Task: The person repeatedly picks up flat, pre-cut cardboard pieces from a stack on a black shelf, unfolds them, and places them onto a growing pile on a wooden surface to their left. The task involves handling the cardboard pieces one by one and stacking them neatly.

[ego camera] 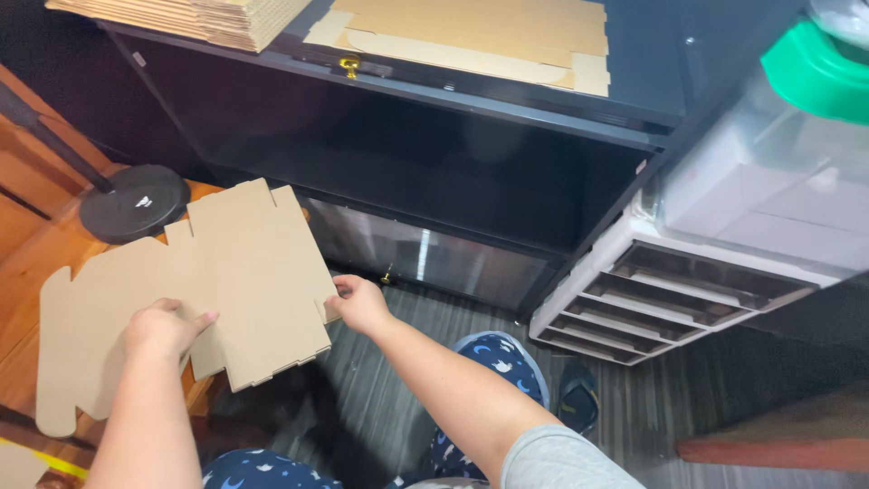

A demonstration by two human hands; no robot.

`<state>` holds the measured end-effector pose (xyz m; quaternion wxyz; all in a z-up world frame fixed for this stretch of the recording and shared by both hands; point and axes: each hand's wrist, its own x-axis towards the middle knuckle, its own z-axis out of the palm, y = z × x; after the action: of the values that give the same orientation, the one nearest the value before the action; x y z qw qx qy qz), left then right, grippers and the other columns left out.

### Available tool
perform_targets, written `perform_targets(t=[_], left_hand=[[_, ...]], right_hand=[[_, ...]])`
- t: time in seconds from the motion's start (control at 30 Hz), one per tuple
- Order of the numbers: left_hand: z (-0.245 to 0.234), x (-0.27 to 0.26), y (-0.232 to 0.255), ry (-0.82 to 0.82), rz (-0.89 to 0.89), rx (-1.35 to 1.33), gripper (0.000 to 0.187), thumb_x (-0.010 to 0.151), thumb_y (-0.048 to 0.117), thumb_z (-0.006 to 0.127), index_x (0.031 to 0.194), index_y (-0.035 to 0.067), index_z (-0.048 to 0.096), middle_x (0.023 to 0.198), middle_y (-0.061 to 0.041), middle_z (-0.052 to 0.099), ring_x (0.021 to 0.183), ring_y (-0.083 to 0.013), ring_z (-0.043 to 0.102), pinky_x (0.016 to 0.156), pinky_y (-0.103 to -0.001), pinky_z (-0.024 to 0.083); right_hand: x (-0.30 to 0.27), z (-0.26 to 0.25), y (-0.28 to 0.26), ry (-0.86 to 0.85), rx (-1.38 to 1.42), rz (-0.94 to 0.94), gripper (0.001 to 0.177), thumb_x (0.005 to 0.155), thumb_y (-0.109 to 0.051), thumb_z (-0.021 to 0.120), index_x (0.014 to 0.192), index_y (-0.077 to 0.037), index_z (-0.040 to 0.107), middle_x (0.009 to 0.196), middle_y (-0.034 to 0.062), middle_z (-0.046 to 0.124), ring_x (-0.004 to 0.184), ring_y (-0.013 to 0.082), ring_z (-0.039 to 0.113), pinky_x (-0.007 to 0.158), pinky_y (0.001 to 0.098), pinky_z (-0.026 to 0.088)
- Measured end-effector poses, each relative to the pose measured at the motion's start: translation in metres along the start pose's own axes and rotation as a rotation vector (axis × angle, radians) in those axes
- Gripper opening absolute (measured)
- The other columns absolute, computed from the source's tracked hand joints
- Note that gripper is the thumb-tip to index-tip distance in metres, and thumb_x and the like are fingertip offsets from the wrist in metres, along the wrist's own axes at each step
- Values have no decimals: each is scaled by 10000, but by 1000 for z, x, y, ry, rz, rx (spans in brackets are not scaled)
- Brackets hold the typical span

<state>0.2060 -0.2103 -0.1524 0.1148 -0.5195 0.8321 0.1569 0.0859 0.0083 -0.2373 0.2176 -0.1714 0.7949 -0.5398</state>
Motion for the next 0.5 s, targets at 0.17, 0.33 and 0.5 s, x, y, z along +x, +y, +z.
perform_targets(t=[0.17,0.33,0.5], left_hand=[[-1,1,-4,-26,25,-18,863,783,640,770,1518,245,549,1513,-58,595,1367,-304,563,1036,-466,500],[13,16,-13,-4,40,17,834,813,668,707,1515,249,544,1498,-85,602,1318,-289,615,993,-445,530],[27,46,-20,23,39,14,835,763,653,791,1474,264,591,1475,-122,601,1350,-298,582,1037,-448,518]], right_hand=[[-6,-20,2,-94,43,35,415,772,-254,761,1181,-188,747,1074,-16,742,985,103,691,908,263,526],[-15,-98,69,-407,-185,-269,409,895,-344,739,1259,-158,717,1303,12,730,1195,130,674,1081,290,481],[-61,-205,200,-197,-181,44,329,934,-425,669,1022,-158,840,999,-52,811,947,40,676,892,218,512]])
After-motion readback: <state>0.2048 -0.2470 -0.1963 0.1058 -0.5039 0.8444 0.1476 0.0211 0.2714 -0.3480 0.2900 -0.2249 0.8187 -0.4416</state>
